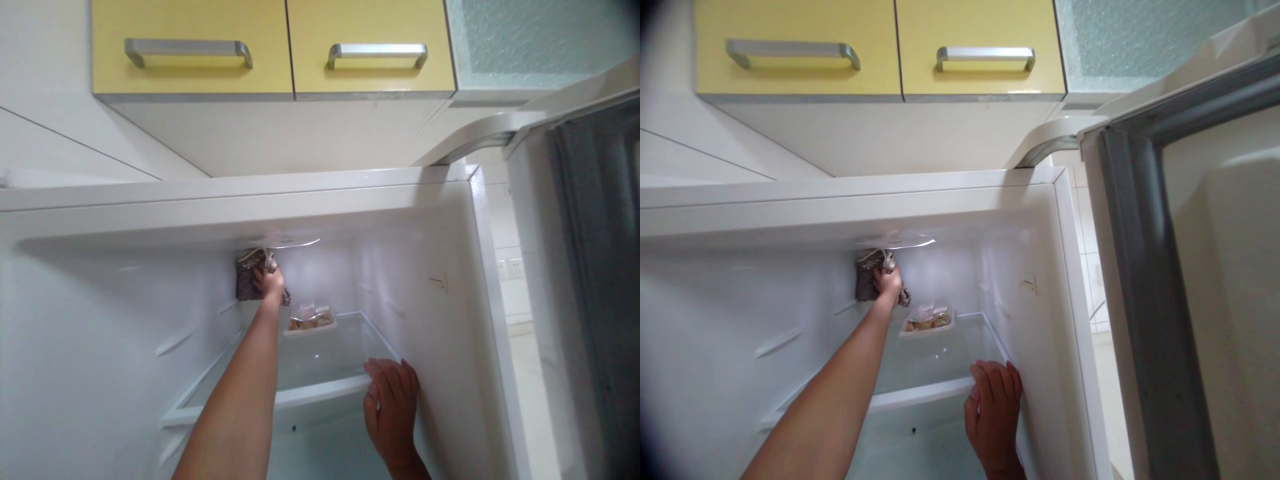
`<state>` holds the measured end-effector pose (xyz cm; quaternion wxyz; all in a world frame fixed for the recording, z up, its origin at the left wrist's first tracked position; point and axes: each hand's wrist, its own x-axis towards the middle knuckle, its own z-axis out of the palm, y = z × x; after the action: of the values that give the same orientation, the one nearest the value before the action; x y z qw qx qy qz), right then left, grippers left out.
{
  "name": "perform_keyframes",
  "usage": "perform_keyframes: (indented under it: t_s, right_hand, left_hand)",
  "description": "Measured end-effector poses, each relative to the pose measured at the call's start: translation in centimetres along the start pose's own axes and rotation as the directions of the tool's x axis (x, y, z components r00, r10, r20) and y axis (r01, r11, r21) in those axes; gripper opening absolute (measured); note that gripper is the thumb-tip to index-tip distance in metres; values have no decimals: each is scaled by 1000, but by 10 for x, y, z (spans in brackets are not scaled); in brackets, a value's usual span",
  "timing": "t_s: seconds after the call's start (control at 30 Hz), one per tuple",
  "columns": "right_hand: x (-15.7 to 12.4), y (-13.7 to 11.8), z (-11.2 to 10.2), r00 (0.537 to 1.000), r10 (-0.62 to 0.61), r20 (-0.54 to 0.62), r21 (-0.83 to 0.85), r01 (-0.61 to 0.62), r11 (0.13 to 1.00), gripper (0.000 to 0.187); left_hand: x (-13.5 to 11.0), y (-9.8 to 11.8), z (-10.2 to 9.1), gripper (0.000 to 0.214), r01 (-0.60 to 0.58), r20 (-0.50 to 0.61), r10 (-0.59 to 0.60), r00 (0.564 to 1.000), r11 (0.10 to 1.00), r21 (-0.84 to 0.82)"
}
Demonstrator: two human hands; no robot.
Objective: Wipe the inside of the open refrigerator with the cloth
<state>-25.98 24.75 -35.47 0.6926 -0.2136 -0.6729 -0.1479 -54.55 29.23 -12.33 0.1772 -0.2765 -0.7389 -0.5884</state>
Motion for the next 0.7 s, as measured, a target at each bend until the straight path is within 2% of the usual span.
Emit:
perform_keyframes:
  t_s: [0.1, 0.17, 0.23, 0.3, 0.4, 0.47, 0.53, 0.6, 0.63, 0.7]
  right_hand:
    - [0, -1, 2, 1000, 20, -18, 6, -20, 1000, 30]
    - [1, -3, 2, 999, 38, -19, 11, -38, 999, 29]
    - [1, -3, 2, 999, 43, -9, 12, -43, 999, 29]
    - [1, -3, 1, 999, 35, -3, 8, -35, 999, 29]
    - [0, -1, 1, 1000, 21, -7, 5, -21, 1000, 29]
    - [0, 0, 1, 1000, 14, -7, 7, -14, 1000, 29]
    - [-1, 1, 0, 1000, 7, 2, 5, -7, 1000, 30]
    - [-2, 2, 0, 1000, 4, 7, 0, -4, 1000, 30]
    - [-2, 3, 0, 1000, -1, 9, 0, 1, 1000, 31]
    - [-2, 4, 0, 1000, -11, 12, 1, 11, 1000, 31]
  left_hand:
    - [-17, 13, 25, 64, -29, 60, 22, 998, 992, 125]
    - [-33, 24, 40, 70, -143, 154, 113, 982, 969, 201]
    - [-51, 35, 54, 72, -303, 280, 231, 932, 920, 249]
    - [-70, 44, 66, 71, -477, 413, 351, 840, 841, 256]
    - [-94, 55, 78, 62, -711, 595, 495, 633, 676, 194]
    - [-104, 58, 82, 56, -802, 668, 539, 513, 578, 149]
    - [-107, 57, 81, 53, -846, 694, 562, 451, 518, 130]
    - [-105, 52, 75, 52, -861, 687, 582, 435, 493, 128]
    - [-102, 48, 71, 52, -857, 674, 588, 448, 497, 136]
    - [-94, 39, 59, 55, -817, 620, 582, 526, 547, 179]
